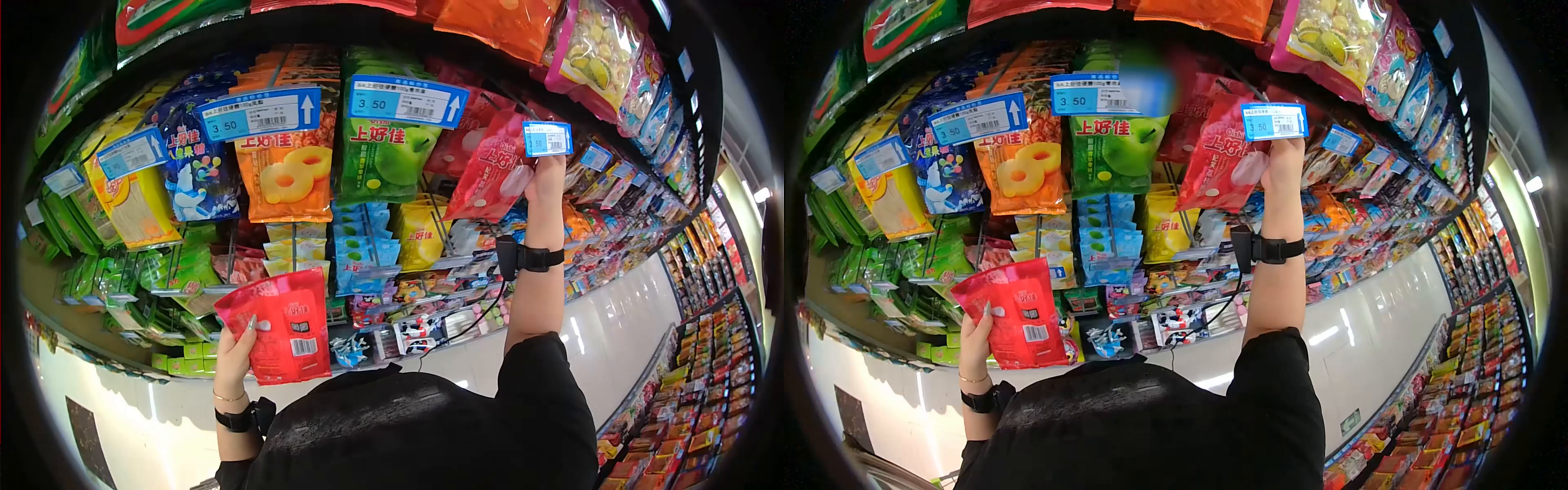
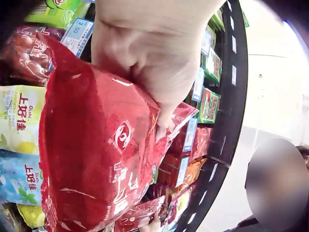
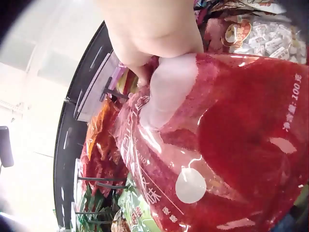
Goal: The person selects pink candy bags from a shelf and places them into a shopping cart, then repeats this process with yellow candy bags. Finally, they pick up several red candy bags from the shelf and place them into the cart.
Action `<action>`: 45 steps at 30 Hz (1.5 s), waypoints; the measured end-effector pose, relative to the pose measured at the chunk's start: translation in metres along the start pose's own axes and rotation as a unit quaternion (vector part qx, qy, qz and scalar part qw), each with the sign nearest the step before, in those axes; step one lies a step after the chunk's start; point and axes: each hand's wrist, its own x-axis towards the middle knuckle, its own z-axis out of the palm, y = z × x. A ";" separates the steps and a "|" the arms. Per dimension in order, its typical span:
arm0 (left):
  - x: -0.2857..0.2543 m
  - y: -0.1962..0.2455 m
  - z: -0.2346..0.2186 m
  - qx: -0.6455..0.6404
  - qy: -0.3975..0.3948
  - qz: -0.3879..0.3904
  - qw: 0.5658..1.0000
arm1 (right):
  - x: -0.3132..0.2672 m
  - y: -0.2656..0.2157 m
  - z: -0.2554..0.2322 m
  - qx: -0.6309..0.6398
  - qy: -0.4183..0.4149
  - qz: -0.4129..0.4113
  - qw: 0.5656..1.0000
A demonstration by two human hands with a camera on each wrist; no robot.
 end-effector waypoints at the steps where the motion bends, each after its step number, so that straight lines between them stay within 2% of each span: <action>1: 0.001 -0.002 -0.004 -0.005 -0.005 0.000 1.000 | 0.000 0.001 0.000 -0.007 0.000 -0.003 1.000; 5: 0.004 -0.008 -0.018 -0.017 -0.017 -0.017 1.000 | -0.002 -0.002 0.007 -0.068 0.026 -0.045 0.996; 7: 0.007 -0.011 -0.023 -0.005 -0.022 -0.020 1.000 | -0.003 -0.005 0.009 -0.091 0.056 -0.042 0.993; 14: 0.009 -0.016 -0.035 -0.029 -0.048 -0.031 0.998 | -0.003 -0.008 0.012 -0.116 0.069 -0.054 0.989; 16: 0.008 -0.021 -0.038 -0.034 -0.018 -0.018 0.999 | -0.003 -0.009 0.012 -0.119 0.065 -0.055 0.989; 19: 0.008 -0.024 -0.046 -0.022 -0.033 -0.024 0.999 | -0.006 -0.013 0.016 -0.134 0.088 -0.048 0.986; 22: 0.007 -0.022 -0.043 -0.048 -0.030 -0.038 0.998 | -0.014 -0.022 0.025 -0.152 0.088 -0.016 0.984; 27: 0.005 -0.017 -0.037 -0.041 -0.030 -0.043 0.998 | -0.013 -0.021 0.024 -0.146 0.080 -0.024 0.986; 30: 0.005 -0.017 -0.039 -0.028 -0.026 -0.042 0.998 | -0.015 -0.022 0.029 -0.157 0.104 -0.009 0.982; 32: 0.004 -0.019 -0.041 -0.024 -0.029 -0.045 0.998 | -0.015 -0.019 0.030 -0.129 0.128 -0.041 0.983; 35: 0.000 -0.021 -0.044 -0.020 -0.024 -0.053 0.998 | -0.008 -0.013 0.017 -0.136 0.118 -0.046 0.983; 39: -0.002 -0.019 -0.045 -0.024 -0.024 -0.046 0.998 | -0.006 -0.012 0.010 -0.200 0.114 -0.070 0.971; 45: -0.005 -0.018 -0.045 -0.033 -0.019 -0.054 0.998 | -0.009 -0.015 0.008 -0.225 0.143 -0.048 0.963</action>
